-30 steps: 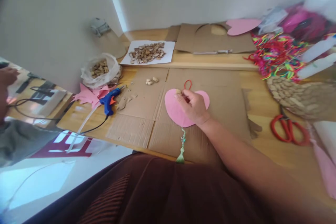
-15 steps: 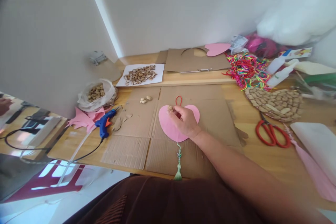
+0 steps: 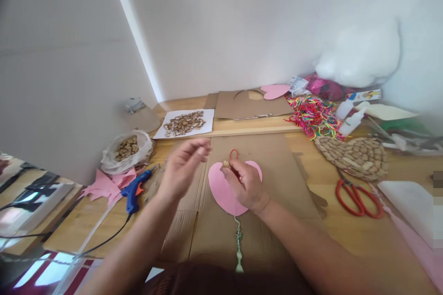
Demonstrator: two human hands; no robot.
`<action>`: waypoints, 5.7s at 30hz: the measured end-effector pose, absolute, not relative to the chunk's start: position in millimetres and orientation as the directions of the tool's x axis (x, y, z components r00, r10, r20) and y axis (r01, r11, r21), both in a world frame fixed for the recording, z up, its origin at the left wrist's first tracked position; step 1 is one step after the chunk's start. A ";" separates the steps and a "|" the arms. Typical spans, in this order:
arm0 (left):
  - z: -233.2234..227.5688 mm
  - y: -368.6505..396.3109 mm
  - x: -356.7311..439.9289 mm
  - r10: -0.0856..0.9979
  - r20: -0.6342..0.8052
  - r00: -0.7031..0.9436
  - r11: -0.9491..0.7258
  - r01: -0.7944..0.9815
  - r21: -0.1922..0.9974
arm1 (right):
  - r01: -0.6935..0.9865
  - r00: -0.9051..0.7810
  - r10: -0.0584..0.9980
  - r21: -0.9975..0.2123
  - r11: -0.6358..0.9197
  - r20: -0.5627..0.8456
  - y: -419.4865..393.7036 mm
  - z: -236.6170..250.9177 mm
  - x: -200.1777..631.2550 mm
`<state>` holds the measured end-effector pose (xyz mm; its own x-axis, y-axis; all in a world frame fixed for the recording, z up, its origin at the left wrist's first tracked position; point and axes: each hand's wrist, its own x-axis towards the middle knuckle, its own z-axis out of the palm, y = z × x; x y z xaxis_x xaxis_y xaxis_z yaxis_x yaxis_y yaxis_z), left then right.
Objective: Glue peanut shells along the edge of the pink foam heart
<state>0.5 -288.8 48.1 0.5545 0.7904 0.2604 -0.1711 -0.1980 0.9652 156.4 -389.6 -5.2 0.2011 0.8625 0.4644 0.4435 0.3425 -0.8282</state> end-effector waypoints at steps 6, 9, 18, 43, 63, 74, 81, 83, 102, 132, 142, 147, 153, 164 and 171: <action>8.6 -289.5 28.4 0.636 0.053 0.770 0.185 -0.219 0.958 | 0.378 0.196 0.899 -0.876 0.299 0.391 -386.0 -6.6 160.6; -1.7 -288.7 26.1 0.633 0.045 0.773 0.253 -0.261 0.932 | 0.348 0.174 0.928 -0.902 0.256 0.331 -383.7 -11.2 161.9; -7.8 -291.5 21.5 0.676 0.038 0.736 0.207 -0.240 0.948 | 0.279 0.107 0.957 -0.932 0.232 0.271 -383.4 -17.3 165.9; -18.8 -294.3 18.8 0.619 0.076 0.782 0.246 -0.284 0.927 | 0.467 0.065 0.935 -0.839 0.280 0.348 -389.6 -11.9 166.1; -13.0 -297.6 20.4 0.672 -0.037 0.739 0.228 -0.160 0.960 | 0.523 0.138 0.943 -0.831 0.191 0.304 -385.2 -11.2 162.9; -6.9 -307.1 18.9 0.748 0.160 0.645 -0.104 -0.124 0.987 | 0.467 0.202 0.935 -0.868 0.169 0.290 -389.1 -14.9 156.2; -12.7 -306.5 20.4 0.752 0.129 0.646 -0.041 -0.149 0.988 | 0.350 0.204 0.943 -0.919 0.182 0.264 -386.9 -13.3 157.8; -14.6 -303.1 21.4 0.720 0.067 0.690 0.124 -0.223 0.967 | 0.285 0.162 0.956 -0.939 0.192 0.245 -385.2 -14.3 159.9; -18.3 -292.0 20.1 0.710 -0.067 0.701 0.319 -0.235 0.918 | 0.336 0.097 0.974 -0.928 0.162 0.206 -382.2 -15.5 161.9; -14.0 -294.3 16.5 0.667 0.018 0.745 0.093 -0.107 0.990 | 0.480 0.174 0.937 -0.857 0.188 0.303 -388.2 -16.0 158.4; -19.2 -286.0 17.7 0.495 -0.001 0.869 0.470 -0.268 0.841 | 0.029 0.031 0.993 -0.993 0.113 0.114 -378.8 -22.9 167.5; -19.1 -285.8 15.6 0.574 0.006 0.819 0.290 -0.210 0.934 | -0.074 -0.052 0.997 -0.996 -0.053 -0.049 -377.8 -18.9 172.2; -9.3 -284.2 9.2 0.645 0.374 0.666 -0.448 -0.067 0.892 | -0.464 -0.041 0.980 -0.865 -0.191 -0.194 -378.7 -14.8 176.4; -9.1 -283.3 8.4 0.488 0.447 0.750 -0.658 -0.021 0.753 | -0.434 -0.001 0.972 -0.875 -0.212 -0.235 -379.9 -10.0 173.0; -10.2 -283.4 8.8 0.490 0.424 0.762 -0.643 -0.013 0.766 | -0.425 -0.007 0.972 -0.879 -0.217 -0.237 -378.9 -11.1 173.8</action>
